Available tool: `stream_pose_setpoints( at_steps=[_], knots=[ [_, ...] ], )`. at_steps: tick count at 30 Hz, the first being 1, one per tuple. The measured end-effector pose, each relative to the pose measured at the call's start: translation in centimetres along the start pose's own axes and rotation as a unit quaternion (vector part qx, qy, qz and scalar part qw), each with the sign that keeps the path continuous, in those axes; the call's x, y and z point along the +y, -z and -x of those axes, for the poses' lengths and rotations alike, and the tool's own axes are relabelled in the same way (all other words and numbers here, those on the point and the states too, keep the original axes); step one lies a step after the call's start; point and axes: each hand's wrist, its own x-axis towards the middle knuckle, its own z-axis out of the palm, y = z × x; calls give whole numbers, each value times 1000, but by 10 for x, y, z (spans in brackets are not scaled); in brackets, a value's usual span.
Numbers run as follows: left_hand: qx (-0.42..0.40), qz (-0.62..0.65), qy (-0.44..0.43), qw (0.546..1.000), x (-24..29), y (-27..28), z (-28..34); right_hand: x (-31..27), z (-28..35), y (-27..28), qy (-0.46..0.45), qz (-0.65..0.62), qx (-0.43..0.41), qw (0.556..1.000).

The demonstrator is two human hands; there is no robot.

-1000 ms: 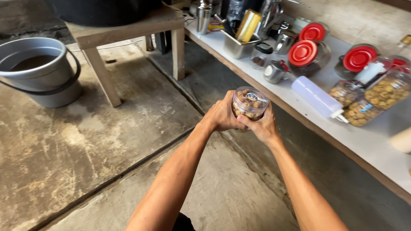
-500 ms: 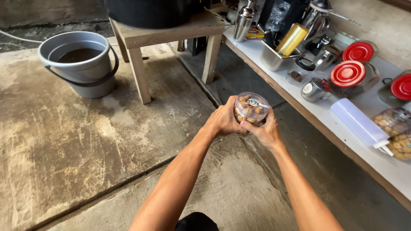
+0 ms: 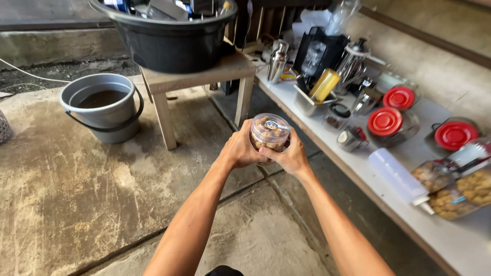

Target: Thoroughly wipe down a plastic snack container using a cleaning cloth.

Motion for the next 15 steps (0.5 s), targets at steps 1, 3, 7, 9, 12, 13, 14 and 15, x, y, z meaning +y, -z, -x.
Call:
stream_pose_setpoints(
  at_steps=[1,3,7,9,12,13,14,15],
  knots=[
    [3,2,-1,1000,17,9,-1,-19,-6,8,3,2,-2,1000],
    [7,8,-7,1000,57,32,-4,-63,-20,26,2,10,-9,1000],
    [6,24,-17,1000,141,78,-20,-144,-46,70,-4,-2,-12,1000],
    [15,15,-20,1000,187,104,-30,-206,-62,94,-5,4,-16,1000],
    [22,17,-23,999,261,151,-37,-284,-83,125,-10,-8,-13,1000],
    [22,18,-24,999,286,168,-42,-308,-95,135,-9,-7,-13,1000],
    [22,7,-26,999,311,184,-48,-330,-106,146,-8,-3,-8,1000],
    [21,-4,-27,999,334,199,-53,-352,-118,156,-7,0,-4,1000]
  ],
)
